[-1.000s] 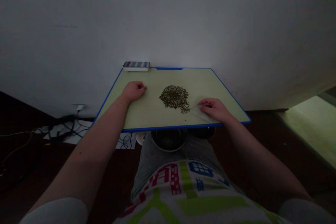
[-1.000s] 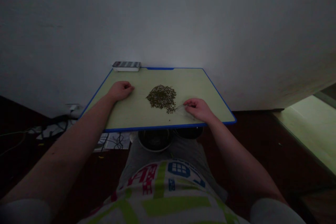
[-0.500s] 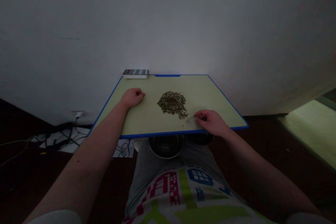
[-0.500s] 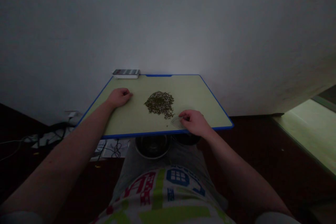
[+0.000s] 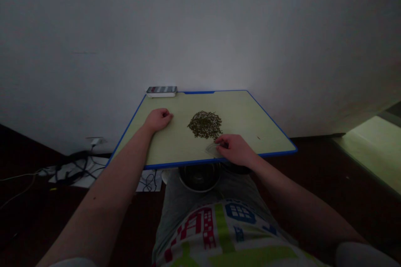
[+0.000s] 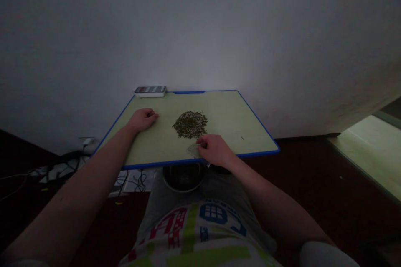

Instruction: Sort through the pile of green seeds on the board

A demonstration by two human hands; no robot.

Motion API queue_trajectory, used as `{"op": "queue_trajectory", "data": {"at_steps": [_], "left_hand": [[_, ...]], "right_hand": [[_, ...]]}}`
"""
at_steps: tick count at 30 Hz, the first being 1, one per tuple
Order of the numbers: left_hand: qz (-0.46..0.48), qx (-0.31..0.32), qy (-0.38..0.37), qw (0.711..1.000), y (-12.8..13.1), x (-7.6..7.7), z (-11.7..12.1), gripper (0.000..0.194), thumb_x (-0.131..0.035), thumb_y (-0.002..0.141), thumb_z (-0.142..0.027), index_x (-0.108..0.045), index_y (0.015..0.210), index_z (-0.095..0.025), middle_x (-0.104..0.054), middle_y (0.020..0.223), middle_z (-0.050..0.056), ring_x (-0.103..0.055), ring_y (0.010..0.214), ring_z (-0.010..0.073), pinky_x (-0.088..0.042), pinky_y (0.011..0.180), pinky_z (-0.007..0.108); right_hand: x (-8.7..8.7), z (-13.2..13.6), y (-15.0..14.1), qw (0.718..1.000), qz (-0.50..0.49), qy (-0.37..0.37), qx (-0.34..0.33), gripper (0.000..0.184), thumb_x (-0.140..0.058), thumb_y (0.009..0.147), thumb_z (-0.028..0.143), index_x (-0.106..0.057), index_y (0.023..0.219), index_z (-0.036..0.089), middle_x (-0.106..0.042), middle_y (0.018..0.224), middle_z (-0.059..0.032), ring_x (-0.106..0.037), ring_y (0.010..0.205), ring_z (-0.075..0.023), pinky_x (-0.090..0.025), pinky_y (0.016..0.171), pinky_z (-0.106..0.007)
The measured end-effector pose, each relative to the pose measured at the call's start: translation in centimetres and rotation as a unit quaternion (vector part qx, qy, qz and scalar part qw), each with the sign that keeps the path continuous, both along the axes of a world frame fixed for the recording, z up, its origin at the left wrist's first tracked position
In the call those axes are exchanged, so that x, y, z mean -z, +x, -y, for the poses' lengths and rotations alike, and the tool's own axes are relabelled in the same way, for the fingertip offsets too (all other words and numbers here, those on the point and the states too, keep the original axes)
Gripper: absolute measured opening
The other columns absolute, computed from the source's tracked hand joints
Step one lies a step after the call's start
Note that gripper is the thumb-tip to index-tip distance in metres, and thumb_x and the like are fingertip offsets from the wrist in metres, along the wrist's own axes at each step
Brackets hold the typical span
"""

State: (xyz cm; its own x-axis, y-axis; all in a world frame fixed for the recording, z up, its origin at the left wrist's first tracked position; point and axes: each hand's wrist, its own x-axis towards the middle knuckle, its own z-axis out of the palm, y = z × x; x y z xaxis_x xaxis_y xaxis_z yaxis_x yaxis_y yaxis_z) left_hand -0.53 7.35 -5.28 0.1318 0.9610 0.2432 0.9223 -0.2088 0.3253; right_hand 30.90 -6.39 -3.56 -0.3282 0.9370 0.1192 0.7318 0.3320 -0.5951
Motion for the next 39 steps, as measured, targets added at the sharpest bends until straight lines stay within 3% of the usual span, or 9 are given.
{"op": "queue_trajectory", "data": {"at_steps": [5, 13, 15, 18, 21, 24, 29, 39], "left_hand": [[0.008, -0.002, -0.007, 1.000, -0.2, 0.3, -0.2, 0.036, -0.044, 0.076, -0.049, -0.061, 0.070, -0.018, -0.060, 0.065, 0.005, -0.051, 0.062, 0.0169, -0.036, 0.057, 0.028], [0.003, -0.002, -0.003, 1.000, 0.0, 0.1, -0.1, 0.036, -0.043, 0.075, -0.049, -0.061, 0.070, -0.018, -0.062, 0.066, 0.005, -0.052, 0.062, 0.0170, -0.036, 0.057, 0.029], [0.004, -0.004, -0.006, 1.000, 0.0, 0.1, -0.2, 0.036, -0.043, 0.075, -0.049, -0.062, 0.071, -0.018, -0.062, 0.066, 0.005, -0.052, 0.062, 0.0171, -0.037, 0.057, 0.029], [0.008, -0.005, -0.006, 1.000, -0.1, 0.2, -0.2, 0.035, -0.044, 0.075, -0.049, -0.062, 0.070, -0.018, -0.061, 0.065, 0.005, -0.051, 0.061, 0.0170, -0.037, 0.057, 0.029], [0.014, -0.002, -0.004, 1.000, -0.1, 0.2, -0.1, 0.035, -0.045, 0.075, -0.049, -0.061, 0.069, -0.018, -0.062, 0.065, 0.005, -0.051, 0.061, 0.0167, -0.037, 0.057, 0.029], [0.016, 0.001, 0.002, 1.000, 0.0, 0.1, 0.0, 0.036, -0.044, 0.075, -0.050, -0.061, 0.069, -0.018, -0.060, 0.063, 0.004, -0.050, 0.061, 0.0165, -0.036, 0.057, 0.028], [0.026, 0.009, 0.000, 1.000, 0.0, 0.1, 0.0, 0.036, -0.044, 0.075, -0.049, -0.062, 0.070, -0.018, -0.060, 0.064, 0.004, -0.050, 0.061, 0.0166, -0.037, 0.058, 0.029], [0.019, 0.006, -0.001, 1.000, -0.1, 0.2, -0.2, 0.036, -0.044, 0.075, -0.048, -0.062, 0.070, -0.017, -0.059, 0.064, 0.004, -0.049, 0.060, 0.0164, -0.035, 0.057, 0.029]], "right_hand": [[0.1, 0.3, -1.0, 0.999, -0.042, -0.005, -0.018, 0.021, -0.056, 0.075, 0.026, -0.067, 0.091, 0.018, -0.066, 0.068, -0.0010, -0.057, 0.061, -0.0121, -0.040, 0.058, -0.024], [-0.3, -0.5, 3.4, 0.991, -0.089, 0.016, 0.094, 0.029, -0.054, 0.078, 0.033, -0.063, 0.100, 0.017, -0.059, 0.061, 0.0008, -0.050, 0.051, -0.0114, -0.037, 0.050, -0.024], [-0.7, -0.3, 3.0, 0.995, -0.068, 0.025, 0.068, 0.029, -0.054, 0.079, 0.031, -0.063, 0.103, 0.017, -0.063, 0.067, -0.0008, -0.053, 0.056, -0.0121, -0.039, 0.054, -0.024], [-1.7, -0.3, 0.3, 0.998, -0.007, 0.027, -0.051, 0.026, -0.054, 0.080, 0.025, -0.066, 0.102, 0.020, -0.068, 0.086, -0.0035, -0.059, 0.072, -0.0143, -0.042, 0.066, -0.026], [-2.5, -0.8, -3.3, 0.985, 0.040, 0.047, -0.164, 0.024, -0.051, 0.082, 0.019, -0.067, 0.101, 0.020, -0.069, 0.093, -0.0046, -0.060, 0.084, -0.0159, -0.041, 0.075, -0.027], [-2.6, -1.6, -5.7, 0.973, 0.075, 0.053, -0.211, 0.024, -0.050, 0.082, 0.015, -0.066, 0.099, 0.017, -0.069, 0.096, -0.0070, -0.060, 0.086, -0.0173, -0.040, 0.075, -0.027], [-2.1, -1.9, -6.0, 0.966, 0.081, 0.034, -0.243, 0.025, -0.048, 0.080, 0.011, -0.065, 0.098, 0.016, -0.068, 0.094, -0.0069, -0.060, 0.085, -0.0162, -0.041, 0.075, -0.026], [-2.2, -0.8, -3.9, 0.977, 0.026, 0.022, -0.208, 0.023, -0.049, 0.080, 0.010, -0.064, 0.096, 0.015, -0.067, 0.091, -0.0056, -0.058, 0.081, -0.0144, -0.041, 0.074, -0.027]]}}
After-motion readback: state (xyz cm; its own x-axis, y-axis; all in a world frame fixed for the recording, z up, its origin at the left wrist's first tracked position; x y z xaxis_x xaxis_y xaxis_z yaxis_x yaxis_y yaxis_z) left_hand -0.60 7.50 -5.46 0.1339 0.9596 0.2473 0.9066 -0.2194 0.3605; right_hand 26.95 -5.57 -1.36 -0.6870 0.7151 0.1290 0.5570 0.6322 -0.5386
